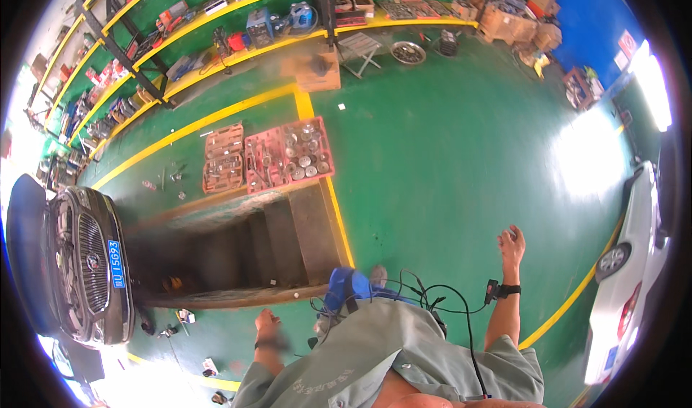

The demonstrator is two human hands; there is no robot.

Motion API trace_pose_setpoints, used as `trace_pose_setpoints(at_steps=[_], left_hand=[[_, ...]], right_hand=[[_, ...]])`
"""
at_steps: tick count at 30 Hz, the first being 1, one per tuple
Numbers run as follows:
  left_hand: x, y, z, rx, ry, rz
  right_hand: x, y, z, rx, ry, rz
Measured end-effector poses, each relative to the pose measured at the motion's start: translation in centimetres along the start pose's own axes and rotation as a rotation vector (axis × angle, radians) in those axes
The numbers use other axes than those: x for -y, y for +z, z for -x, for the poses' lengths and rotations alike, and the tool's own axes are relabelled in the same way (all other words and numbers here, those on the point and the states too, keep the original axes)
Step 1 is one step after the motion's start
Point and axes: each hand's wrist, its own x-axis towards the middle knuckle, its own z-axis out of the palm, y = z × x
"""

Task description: The person retrieves motor oil bottles from a shelf, opens them, and pours oil into a car engine using a yellow funnel. After pouring, the person checks the oil level with a dipstick and wipes it with a cloth.

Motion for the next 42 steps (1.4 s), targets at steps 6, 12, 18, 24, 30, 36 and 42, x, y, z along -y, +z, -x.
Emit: trace_pose_setpoints(at_steps=[6, 12, 18, 24, 30, 36, 42], left_hand=[[-4.7, 7.4, 0.9, 0.096, 0.078, -0.201], [-15.7, 17.9, -5.0, 0.164, 0.548, -0.885], [-36.9, 32.4, -5.5, 0.092, -0.051, 0.152], [-54.8, 42.0, -3.2, 0.062, 0.288, 0.256], [-44.7, 40.6, -12.0, 0.087, 0.368, 0.006], [-40.8, 46.8, -4.7, -0.19, -0.404, 0.87], [-47.8, 51.2, -3.7, -0.305, -0.602, 1.131]], right_hand=[[11.6, 18.1, -12.5, 0.168, -0.195, 0.071], [17.0, 31.6, -22.7, 0.174, -0.335, 0.215], [23.6, 42.9, -31.8, 0.209, -0.19, 0.09], [30.0, 59.8, -41.9, 0.341, -0.242, 0.146], [39.6, 83.6, -49.4, 0.595, -0.293, 0.124], [51.7, 105.6, -50.2, 0.926, -0.467, 0.145], [58.6, 123.6, -42.8, 1.22, -0.541, 0.205]])
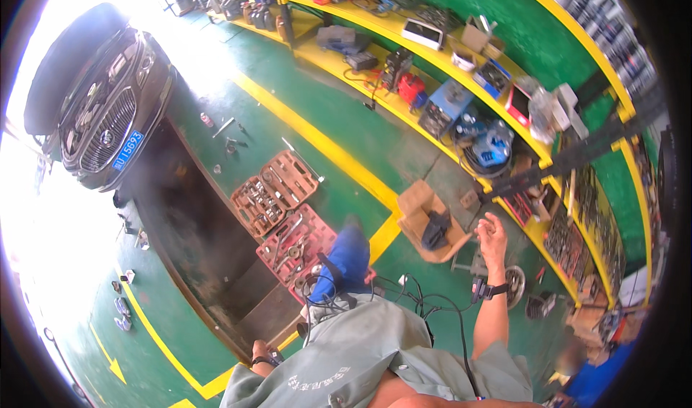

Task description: The person retrieves motor oil bottles from a shelf, opens them, and pours oil into a car engine using a yellow funnel. After pouring, the person checks the oil level with a dipstick and wipes it with a cloth.

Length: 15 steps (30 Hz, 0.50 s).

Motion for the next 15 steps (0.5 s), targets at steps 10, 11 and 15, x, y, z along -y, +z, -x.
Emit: trace_pose_setpoints(at_steps=[10, 11, 15], left_hand=[[-24.3, 32.8, -1.2, 0.066, 1.173, -1.477], [-28.3, 37.3, 1.5, 0.06, 1.232, -1.315], [-41.1, 49.0, 14.1, 0.004, 1.227, -0.823]], right_hand=[[6.6, 13.1, -25.1, 0.037, 0.052, 0.093], [7.4, 14.6, -27.5, 0.022, -0.002, 0.138], [14.2, 23.3, -35.9, 0.156, -0.045, 0.085]])
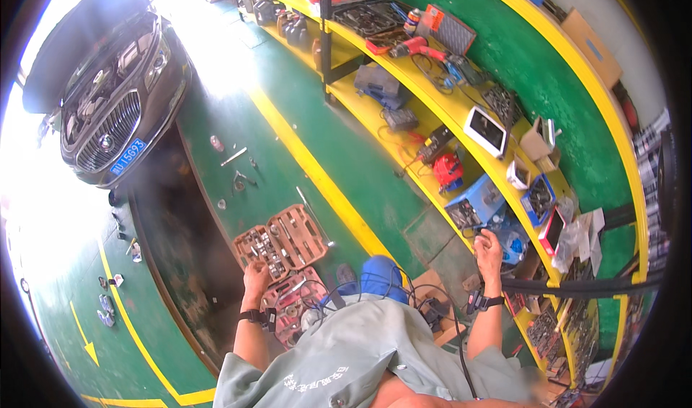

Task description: The person retrieves motor oil bottles from a shelf, opens them, and pours oil into a car engine using a yellow funnel. After pouring, the person checks the oil level with a dipstick and wipes it with a cloth.

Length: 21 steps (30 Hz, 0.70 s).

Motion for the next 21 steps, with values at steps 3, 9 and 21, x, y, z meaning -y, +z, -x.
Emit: trace_pose_setpoints(at_steps=[3, 9, 21], left_hand=[[-3.8, -0.9, -6.4, -0.032, -0.068, 0.13], [0.6, 0.7, -13.5, 0.111, -0.317, -0.048], [1.1, -0.8, -19.0, 0.422, -0.927, 0.163]], right_hand=[[3.5, 5.9, -8.0, 0.068, -0.023, -0.043], [9.2, 19.1, -23.8, 0.183, -0.052, 0.08], [30.1, 54.9, -53.4, 0.576, -0.218, 0.234]])
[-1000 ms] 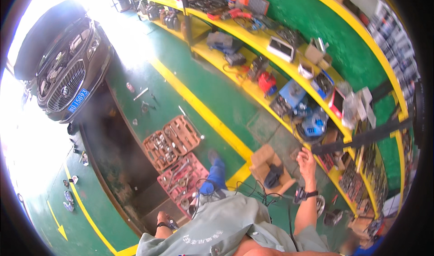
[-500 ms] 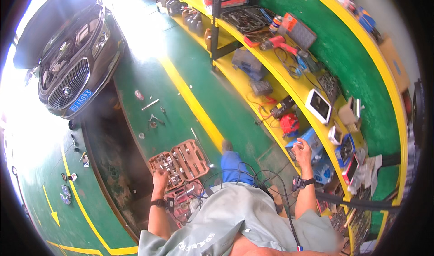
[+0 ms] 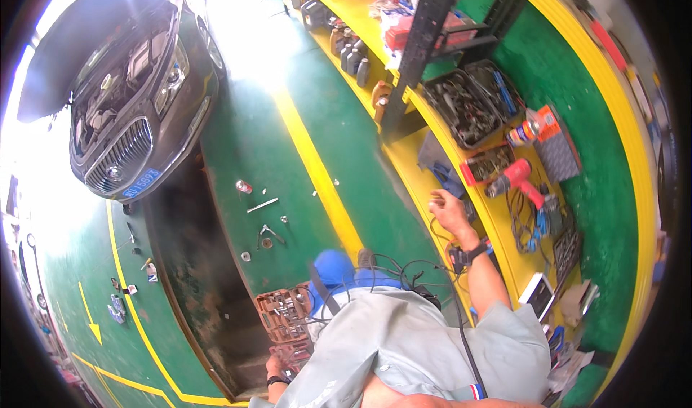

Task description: The person retrieves motor oil bottles from a shelf, opens them, and pours oil into a car engine using a yellow funnel. After pouring, the person checks the oil level with a dipstick and wipes it with a cloth.

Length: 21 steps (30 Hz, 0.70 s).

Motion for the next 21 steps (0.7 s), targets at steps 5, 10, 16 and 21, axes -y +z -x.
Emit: trace_pose_setpoints(at_steps=[5, 10, 16, 21], left_hand=[[-13.0, -1.1, -3.7, -0.143, -0.216, 0.867], [-26.5, -7.2, -9.1, -0.083, -0.046, 0.672], [-46.4, -26.4, -16.1, -0.101, 0.09, 0.701], [-64.3, -36.5, -12.3, -0.415, 0.154, 0.738]], right_hand=[[7.0, 5.1, -15.9, 0.171, -0.051, 0.099], [9.5, 10.7, -30.7, 0.159, 0.005, 0.107], [11.2, 15.0, -46.4, 0.098, 0.127, 0.046], [12.3, 20.2, -60.5, 0.006, 0.262, -0.12]])
